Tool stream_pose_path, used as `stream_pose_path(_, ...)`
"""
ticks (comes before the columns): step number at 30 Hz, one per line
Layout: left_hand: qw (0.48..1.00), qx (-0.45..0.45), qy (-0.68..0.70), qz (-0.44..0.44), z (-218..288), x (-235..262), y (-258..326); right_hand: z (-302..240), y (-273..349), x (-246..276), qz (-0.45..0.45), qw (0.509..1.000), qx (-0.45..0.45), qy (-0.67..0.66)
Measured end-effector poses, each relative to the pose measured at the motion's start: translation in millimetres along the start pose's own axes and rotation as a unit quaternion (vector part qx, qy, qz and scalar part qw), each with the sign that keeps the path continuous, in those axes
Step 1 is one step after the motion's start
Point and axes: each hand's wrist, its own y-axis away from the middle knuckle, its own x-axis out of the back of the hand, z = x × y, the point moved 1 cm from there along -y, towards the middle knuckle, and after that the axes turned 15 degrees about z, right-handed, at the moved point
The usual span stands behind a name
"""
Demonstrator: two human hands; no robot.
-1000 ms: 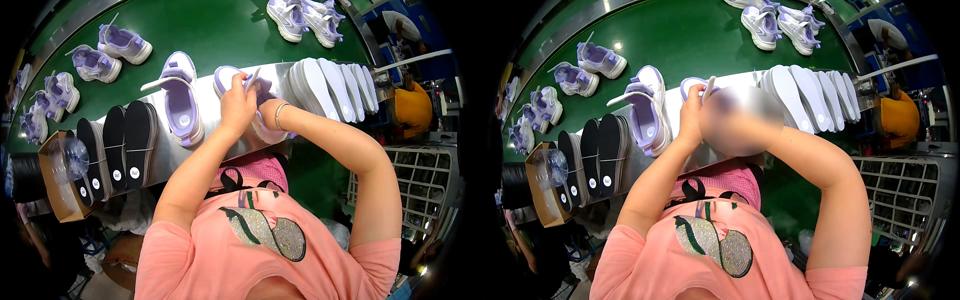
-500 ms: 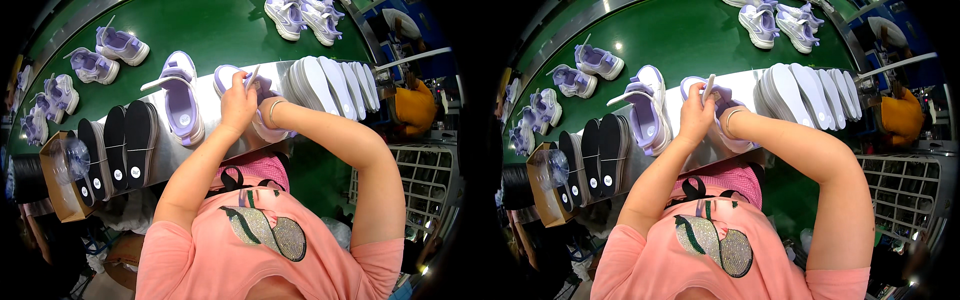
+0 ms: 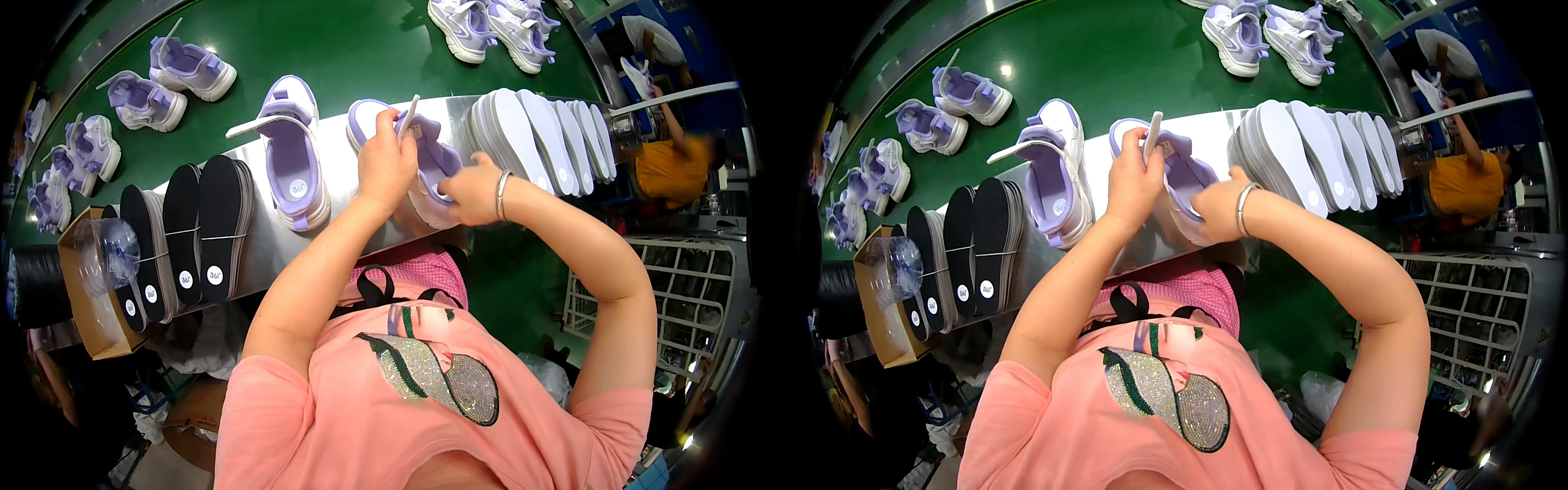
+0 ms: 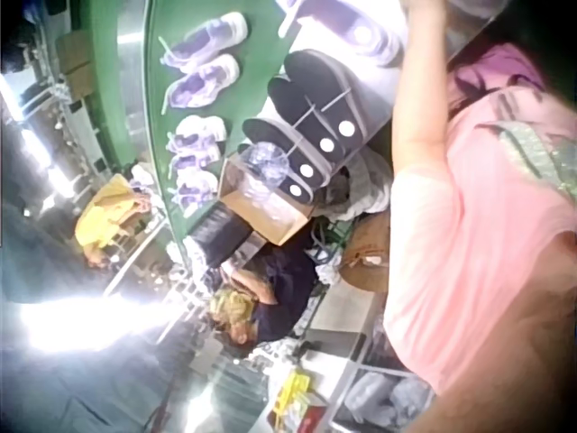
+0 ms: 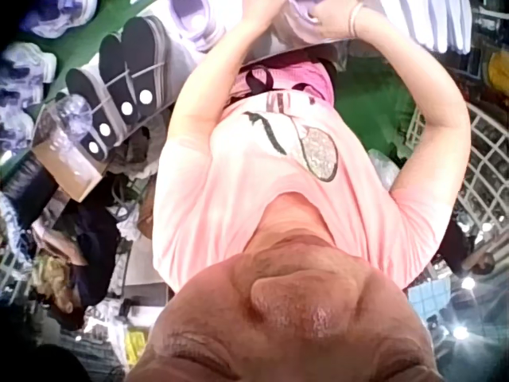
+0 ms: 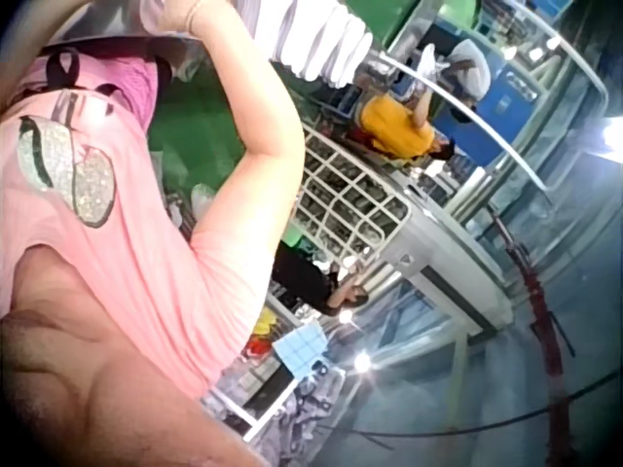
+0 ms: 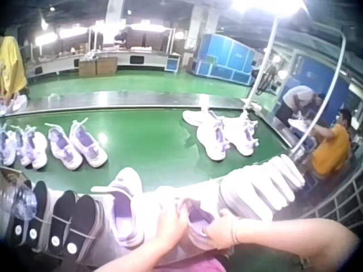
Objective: The person picks up insoles from a stack and inserts them one at a time into the shoes moving along the conveyor belt.
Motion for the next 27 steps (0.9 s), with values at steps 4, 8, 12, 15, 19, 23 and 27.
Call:
stream_pose_path(4,1.000,0.004,-0.002,0.002,0.8,-6.0,1.9,11.4,-8.9,-32.9,-0.021,1.000,0.007,0.005)
stream_pose_path(8,0.999,0.009,0.040,0.028,-5.8,0.0,10.0,11.9,1.5,-27.0,0.050,0.996,0.001,-0.077)
stream_pose_path(12,0.992,0.028,0.105,0.069,-21.7,24.6,33.2,14.0,35.9,15.2,0.418,0.870,0.079,-0.251)
stream_pose_path(15,0.985,0.026,0.151,0.079,-23.4,23.9,34.6,9.2,54.2,24.4,0.430,0.863,0.071,-0.257)
stream_pose_path(19,0.988,0.040,0.144,0.051,-18.9,13.7,25.5,-9.8,39.7,-14.2,0.270,0.959,0.080,-0.034)
stream_pose_path(23,0.985,0.001,0.152,0.082,-18.4,-3.9,11.8,3.8,3.1,-38.1,0.073,0.997,0.016,-0.026)
stream_pose_path(27,0.957,0.160,0.237,0.045,-17.7,-12.0,3.0,14.1,-6.4,-40.0,0.043,0.994,0.027,-0.095)
